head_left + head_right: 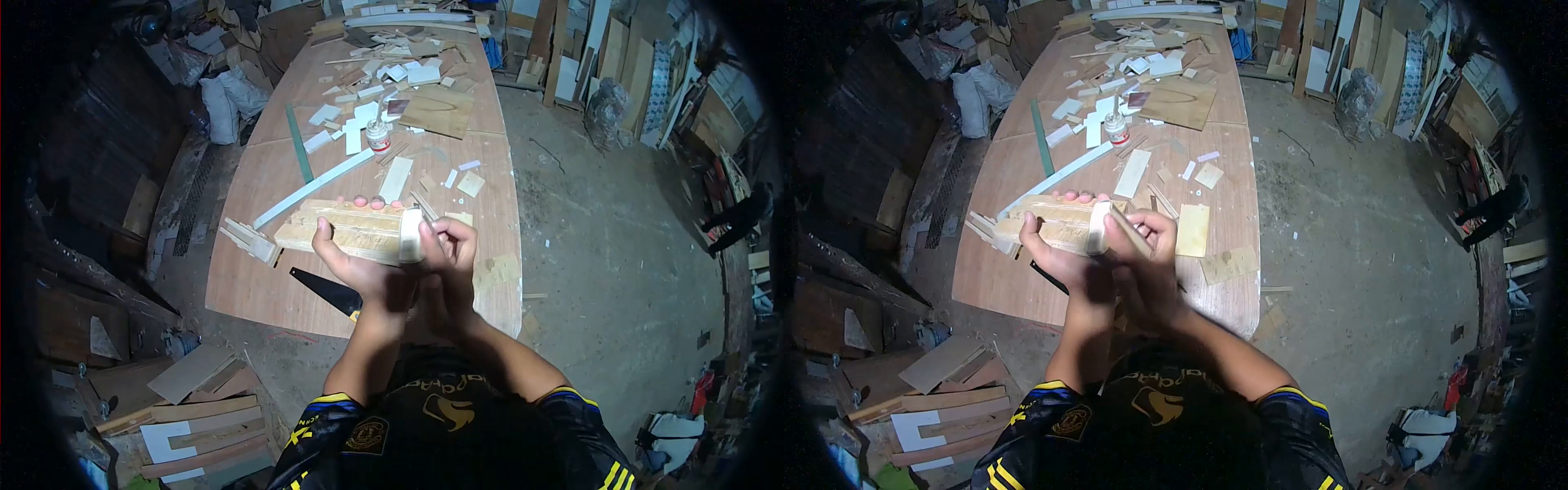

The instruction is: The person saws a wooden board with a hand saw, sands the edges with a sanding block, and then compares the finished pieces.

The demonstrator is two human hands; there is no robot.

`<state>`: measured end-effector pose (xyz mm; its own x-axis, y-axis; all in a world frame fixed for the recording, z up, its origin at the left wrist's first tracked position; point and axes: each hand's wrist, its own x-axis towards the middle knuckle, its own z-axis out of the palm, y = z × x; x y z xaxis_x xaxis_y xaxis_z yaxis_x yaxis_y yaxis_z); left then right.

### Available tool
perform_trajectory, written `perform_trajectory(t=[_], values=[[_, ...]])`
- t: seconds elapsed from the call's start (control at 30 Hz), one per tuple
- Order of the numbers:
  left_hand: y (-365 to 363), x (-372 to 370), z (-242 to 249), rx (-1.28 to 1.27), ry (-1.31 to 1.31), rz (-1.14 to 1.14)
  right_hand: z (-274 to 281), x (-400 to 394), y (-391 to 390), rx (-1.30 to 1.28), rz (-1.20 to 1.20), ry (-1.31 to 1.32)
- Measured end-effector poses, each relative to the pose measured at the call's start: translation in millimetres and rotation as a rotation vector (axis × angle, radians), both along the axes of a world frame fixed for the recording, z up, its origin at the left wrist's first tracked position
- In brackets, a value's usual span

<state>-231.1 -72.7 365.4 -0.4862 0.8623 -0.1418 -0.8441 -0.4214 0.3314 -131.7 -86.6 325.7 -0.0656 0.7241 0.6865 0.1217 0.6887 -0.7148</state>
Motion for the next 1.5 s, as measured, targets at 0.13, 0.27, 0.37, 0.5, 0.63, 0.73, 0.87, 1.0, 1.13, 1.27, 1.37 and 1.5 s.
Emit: perform_trajectory(t=[0.13, 0.27, 0.37, 0.5, 0.63, 0.73, 0.87, 1.0, 1.13, 1.27, 1.37, 1.5], values=[[-4, 7, 6, -0.068, 0.015, 0.077, 12, -6, 5, -0.145, -0.036, 0.035], [2, -9, 6, -0.025, 0.066, 0.128, 16, -8, -18, -0.073, 0.129, 0.077], [4, -17, 7, 0.021, 0.113, 0.204, 26, 1, -29, -0.403, 0.189, 0.225], [3, -36, 2, -0.111, 0.18, 0.228, 68, 8, -14, -0.852, 0.443, 1.148], [-3, -36, -8, -0.089, 0.205, 0.181, 47, 24, -7, -0.913, 0.6, 1.041], [-9, -39, -15, -0.112, 0.219, 0.162, 46, 30, -9, -0.888, 0.588, 0.985], [-11, -40, -19, -0.078, 0.242, 0.127, 38, 41, -6, -0.842, 0.652, 0.85], [-12, -37, -18, -0.091, 0.258, 0.129, 43, 43, -7, -0.859, 0.587, 0.851], [-11, -36, -22, -0.04, 0.27, 0.076, 47, 46, -7, -0.841, 0.701, 0.884], [-14, -33, -19, -0.01, 0.236, 0.02, 43, 48, -5, -0.83, 0.716, 0.873], [-16, -32, -13, 0.124, 0.149, -0.096, 46, 47, -11, -0.837, 0.598, 0.849], [-16, -23, 3, -0.041, 0.147, -0.15, 37, 37, -15, -0.734, 0.486, 0.89]])
